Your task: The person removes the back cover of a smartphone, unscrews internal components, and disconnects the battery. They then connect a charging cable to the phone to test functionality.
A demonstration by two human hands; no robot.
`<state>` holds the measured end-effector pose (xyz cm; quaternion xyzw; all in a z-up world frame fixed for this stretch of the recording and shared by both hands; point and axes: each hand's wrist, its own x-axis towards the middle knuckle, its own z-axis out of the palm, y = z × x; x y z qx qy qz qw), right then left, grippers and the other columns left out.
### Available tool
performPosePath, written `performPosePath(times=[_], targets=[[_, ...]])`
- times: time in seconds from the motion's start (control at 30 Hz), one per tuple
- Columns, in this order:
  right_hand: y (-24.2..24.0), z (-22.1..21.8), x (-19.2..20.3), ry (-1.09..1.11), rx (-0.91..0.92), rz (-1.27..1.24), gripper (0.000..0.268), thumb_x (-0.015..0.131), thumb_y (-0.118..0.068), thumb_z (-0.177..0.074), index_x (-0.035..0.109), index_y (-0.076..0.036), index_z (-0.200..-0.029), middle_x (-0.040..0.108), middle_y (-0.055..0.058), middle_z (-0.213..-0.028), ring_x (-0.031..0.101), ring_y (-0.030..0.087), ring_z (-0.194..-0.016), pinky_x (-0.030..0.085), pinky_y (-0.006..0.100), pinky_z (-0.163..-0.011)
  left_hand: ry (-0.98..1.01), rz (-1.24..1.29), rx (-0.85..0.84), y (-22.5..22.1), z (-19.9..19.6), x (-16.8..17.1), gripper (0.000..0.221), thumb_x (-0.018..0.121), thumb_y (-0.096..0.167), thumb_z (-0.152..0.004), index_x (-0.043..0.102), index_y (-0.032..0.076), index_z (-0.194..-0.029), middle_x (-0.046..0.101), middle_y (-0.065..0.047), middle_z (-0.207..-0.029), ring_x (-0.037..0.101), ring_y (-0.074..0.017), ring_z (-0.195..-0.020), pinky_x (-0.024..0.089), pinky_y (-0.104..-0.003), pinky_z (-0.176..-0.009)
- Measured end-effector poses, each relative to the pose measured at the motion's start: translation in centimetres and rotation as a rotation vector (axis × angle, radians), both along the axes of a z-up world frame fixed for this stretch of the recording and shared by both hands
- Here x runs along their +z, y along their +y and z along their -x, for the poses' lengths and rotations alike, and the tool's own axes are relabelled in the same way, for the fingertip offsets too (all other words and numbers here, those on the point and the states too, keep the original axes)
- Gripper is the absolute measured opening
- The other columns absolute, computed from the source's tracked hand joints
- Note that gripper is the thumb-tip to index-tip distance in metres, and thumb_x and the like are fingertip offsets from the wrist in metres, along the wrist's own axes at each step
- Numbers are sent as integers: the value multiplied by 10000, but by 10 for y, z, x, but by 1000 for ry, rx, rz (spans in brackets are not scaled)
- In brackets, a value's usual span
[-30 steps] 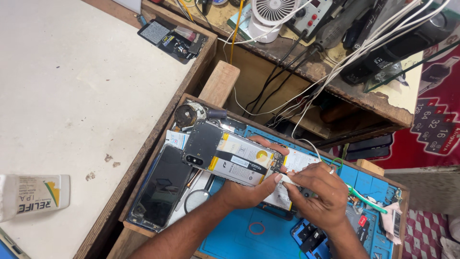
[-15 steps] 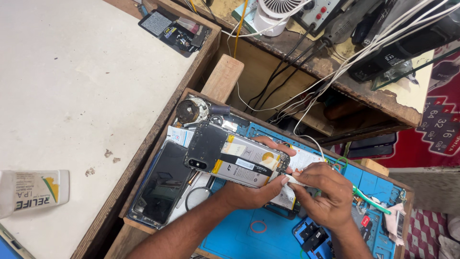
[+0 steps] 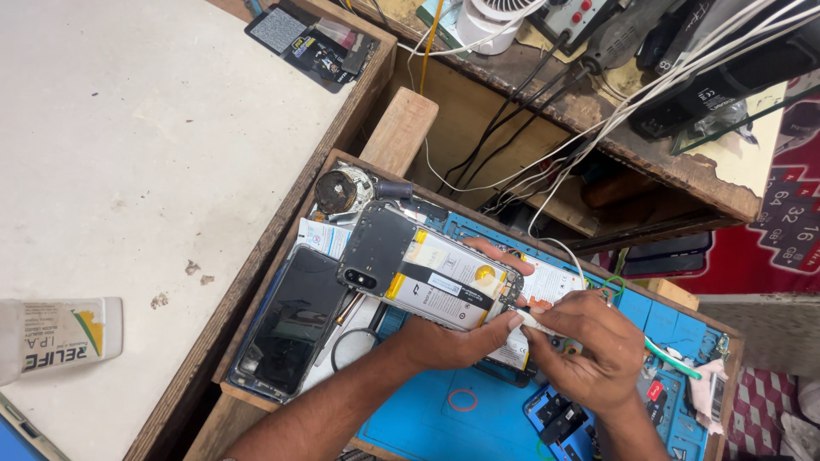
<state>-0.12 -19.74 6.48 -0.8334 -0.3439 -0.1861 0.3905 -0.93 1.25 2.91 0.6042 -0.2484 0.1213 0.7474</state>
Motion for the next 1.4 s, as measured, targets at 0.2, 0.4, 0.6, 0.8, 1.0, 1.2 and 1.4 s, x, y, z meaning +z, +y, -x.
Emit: performPosePath(times=[0.2, 0.4, 0.6, 0.8, 1.0, 1.2, 1.4], targets=[[0, 2, 5, -8, -9, 11, 228, 851, -72, -738, 708, -15, -906, 717, 89, -826, 701, 177, -732, 530, 279, -644, 108, 95, -88, -3, 0, -3, 544, 806, 99, -905, 530, 65, -1372, 612, -77, -1389, 579, -168, -1319, 452, -375, -1218], [1, 5, 9, 11, -42, 33, 235, 856, -85, -744, 709, -19, -914, 716, 96, -830, 711, 164, -726, 544, 264, -631, 75, 128, -85, -5, 1, -4, 469, 821, 112, -900, 574, 72, -1297, 603, -79, -1375, 552, -172, -1331, 436, -369, -1215], [1, 3, 6, 19, -61, 17, 237, 859, -90, -736, 717, -24, -915, 717, 98, -826, 710, 158, -713, 541, 262, -616, 89, 95, -68, -3, 0, -4, 251, 809, 132, -905, 713, 89, -1133, 601, -82, -1380, 584, -188, -1314, 469, -387, -1204], [0, 2, 1, 18, -60, -1, 236, 861, -93, -740, 715, -26, -911, 720, 97, -831, 709, 148, -713, 532, 254, -610, 64, 81, -62, -3, 0, -6, 260, 801, 116, -912, 711, 86, -1155, 591, -85, -1398, 547, -191, -1332, 439, -388, -1221], [-3, 1, -1, 13, -65, -7, 236, 864, -113, -742, 713, -20, -898, 706, 89, -804, 700, 145, -706, 521, 253, -606, 15, -10, -1, -2, 0, -3, 304, 830, 131, -901, 715, 91, -1179, 602, -69, -1370, 549, -192, -1316, 455, -384, -1207], [-6, 0, -4, 7, -47, -7, 241, 854, -158, -757, 707, -29, -898, 704, 91, -816, 708, 152, -727, 531, 255, -622, 66, 4, -13, -1, 0, 3, 379, 843, 164, -883, 682, 97, -1219, 596, -59, -1382, 587, -190, -1312, 491, -377, -1174], [-5, 0, -3, 8, -38, -12, 234, 849, -146, -754, 707, -23, -893, 707, 93, -812, 702, 159, -712, 527, 263, -618, 27, -43, 15, -3, 0, -5, 408, 854, 136, -876, 666, 74, -1233, 600, -74, -1388, 563, -200, -1323, 481, -382, -1166]])
